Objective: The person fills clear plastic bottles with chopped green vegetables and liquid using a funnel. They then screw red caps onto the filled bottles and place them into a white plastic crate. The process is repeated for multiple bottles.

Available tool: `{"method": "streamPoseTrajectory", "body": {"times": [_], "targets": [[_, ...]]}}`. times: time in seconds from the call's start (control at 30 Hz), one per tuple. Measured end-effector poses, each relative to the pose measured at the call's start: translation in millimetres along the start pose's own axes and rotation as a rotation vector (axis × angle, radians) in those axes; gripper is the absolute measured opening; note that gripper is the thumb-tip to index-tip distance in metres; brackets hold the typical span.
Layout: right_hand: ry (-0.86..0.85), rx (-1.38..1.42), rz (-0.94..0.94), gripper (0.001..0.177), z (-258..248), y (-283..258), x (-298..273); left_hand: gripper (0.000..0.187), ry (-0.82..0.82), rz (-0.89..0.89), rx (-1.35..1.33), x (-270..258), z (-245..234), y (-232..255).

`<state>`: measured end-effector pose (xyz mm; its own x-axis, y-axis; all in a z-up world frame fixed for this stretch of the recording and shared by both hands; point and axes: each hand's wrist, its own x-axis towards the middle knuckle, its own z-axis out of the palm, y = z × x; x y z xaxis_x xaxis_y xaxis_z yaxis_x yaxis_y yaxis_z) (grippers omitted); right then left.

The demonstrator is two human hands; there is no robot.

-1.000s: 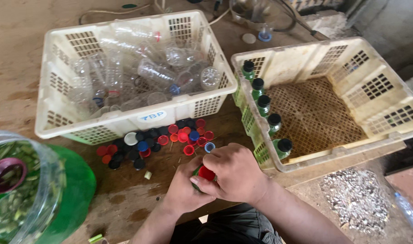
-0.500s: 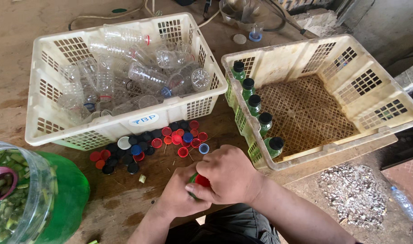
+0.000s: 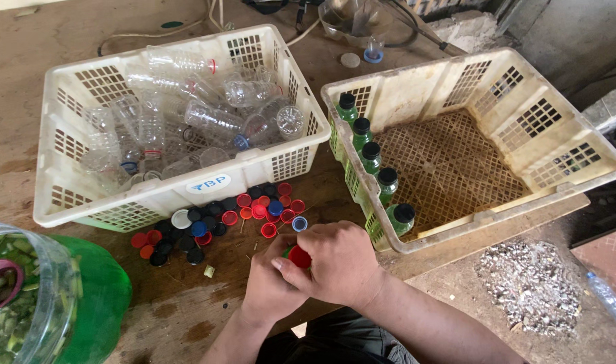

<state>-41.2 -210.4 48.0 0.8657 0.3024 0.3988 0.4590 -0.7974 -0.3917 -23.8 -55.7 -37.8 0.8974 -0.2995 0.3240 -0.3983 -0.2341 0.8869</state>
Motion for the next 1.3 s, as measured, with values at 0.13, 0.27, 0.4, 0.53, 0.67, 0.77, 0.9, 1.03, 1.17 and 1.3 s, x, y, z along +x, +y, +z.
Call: {"method": "streamPoseTrajectory", "body": {"times": [0.13,0.27,0.4,0.53,0.67,0.77,0.9,1.03,1.17,1.3], "targets": [[0.021,0.012,-0.091,0.054,-8,3,-1,0.047,-0.057,0.074,-0.046,0,-3,-1],[0.030,-0.033,-0.132,0.047,-19,7,-2,0.061,-0.157,0.088,0.013,3,-5,3],[0.056,-0.051,-0.145,0.039,-47,17,2,0.067,-0.287,0.010,-0.019,16,-4,14],[0.160,-0.155,-0.178,0.030,-88,26,8,0.071,-0.282,0.113,0.013,42,-2,34],[0.190,-0.048,-0.118,0.023,-127,41,20,0.071,-0.334,0.166,0.071,86,7,60],[0.170,-0.044,-0.028,0.024,-150,59,34,0.069,-0.302,0.246,0.189,122,16,78],[0.200,-0.191,0.028,0.029,-171,85,50,0.058,-0.232,0.362,0.205,173,33,99],[0.127,-0.202,0.243,0.029,-171,110,74,0.056,-0.261,0.297,0.334,222,52,109],[-0.091,-0.165,0.517,0.028,-165,142,97,0.047,-0.305,0.249,0.402,259,77,106],[-0.286,-0.129,0.682,0.027,-141,186,114,0.047,-0.396,0.042,0.591,284,98,98]]}}
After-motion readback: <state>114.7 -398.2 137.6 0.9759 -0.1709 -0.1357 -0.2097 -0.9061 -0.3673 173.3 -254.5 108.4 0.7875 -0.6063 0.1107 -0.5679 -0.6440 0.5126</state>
